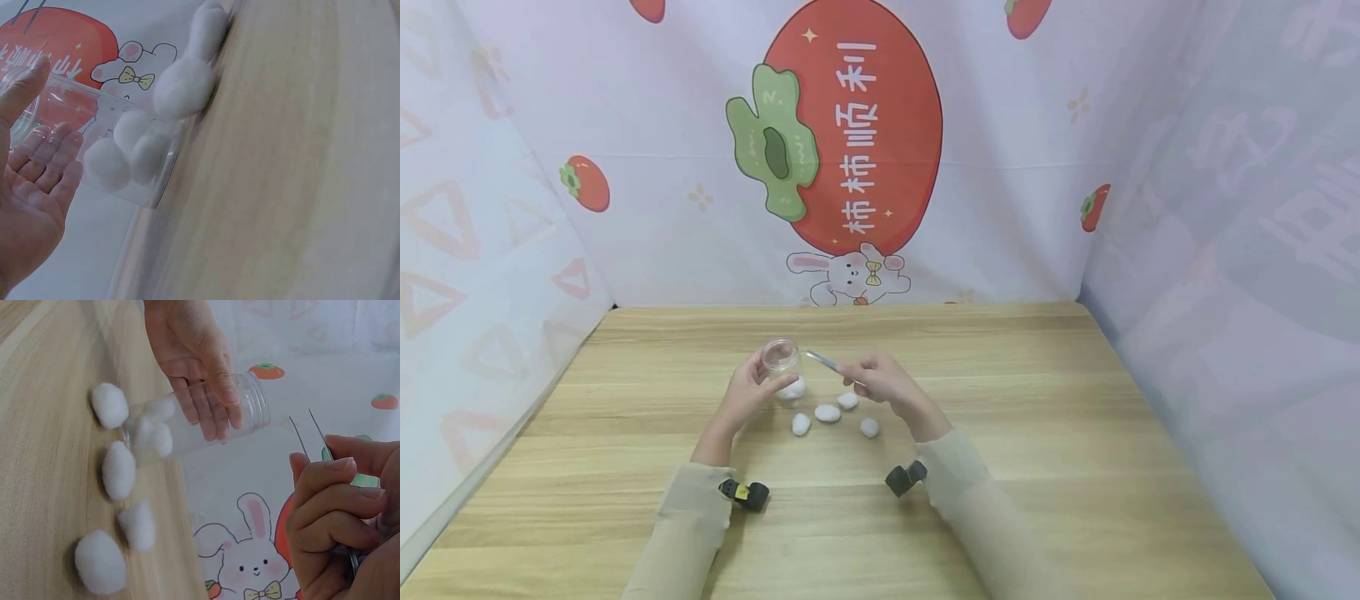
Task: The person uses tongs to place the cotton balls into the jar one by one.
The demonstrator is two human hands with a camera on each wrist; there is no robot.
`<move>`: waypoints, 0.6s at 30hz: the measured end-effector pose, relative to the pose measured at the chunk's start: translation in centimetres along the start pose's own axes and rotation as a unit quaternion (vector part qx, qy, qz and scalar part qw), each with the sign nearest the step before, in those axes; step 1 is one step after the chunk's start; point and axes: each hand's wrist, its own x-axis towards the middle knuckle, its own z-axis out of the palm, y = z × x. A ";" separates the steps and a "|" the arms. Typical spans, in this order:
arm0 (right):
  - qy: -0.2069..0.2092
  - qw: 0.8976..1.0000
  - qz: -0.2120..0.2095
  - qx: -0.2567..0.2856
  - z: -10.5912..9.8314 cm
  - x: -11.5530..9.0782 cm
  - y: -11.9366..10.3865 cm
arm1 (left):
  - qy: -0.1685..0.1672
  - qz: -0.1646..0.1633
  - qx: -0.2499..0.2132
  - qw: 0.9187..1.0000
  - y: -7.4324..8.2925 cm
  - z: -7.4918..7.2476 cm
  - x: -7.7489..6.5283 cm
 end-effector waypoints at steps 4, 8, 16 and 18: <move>0.007 1.000 -0.006 0.010 -0.2 -0.4 0.4 | 0.000 -0.012 0.004 1.000 0.0 0.0 0.0; 0.010 1.000 -0.007 0.014 -0.4 -0.7 0.7 | -0.001 -0.018 0.004 1.000 -0.1 0.0 0.0; 0.025 1.000 0.011 0.010 -0.9 -1.0 1.5 | -0.003 -0.013 0.004 1.000 -0.2 0.0 0.2; 0.025 1.000 0.015 0.007 -1.1 -1.1 1.8 | -0.005 -0.010 0.002 1.000 -0.2 -0.1 0.2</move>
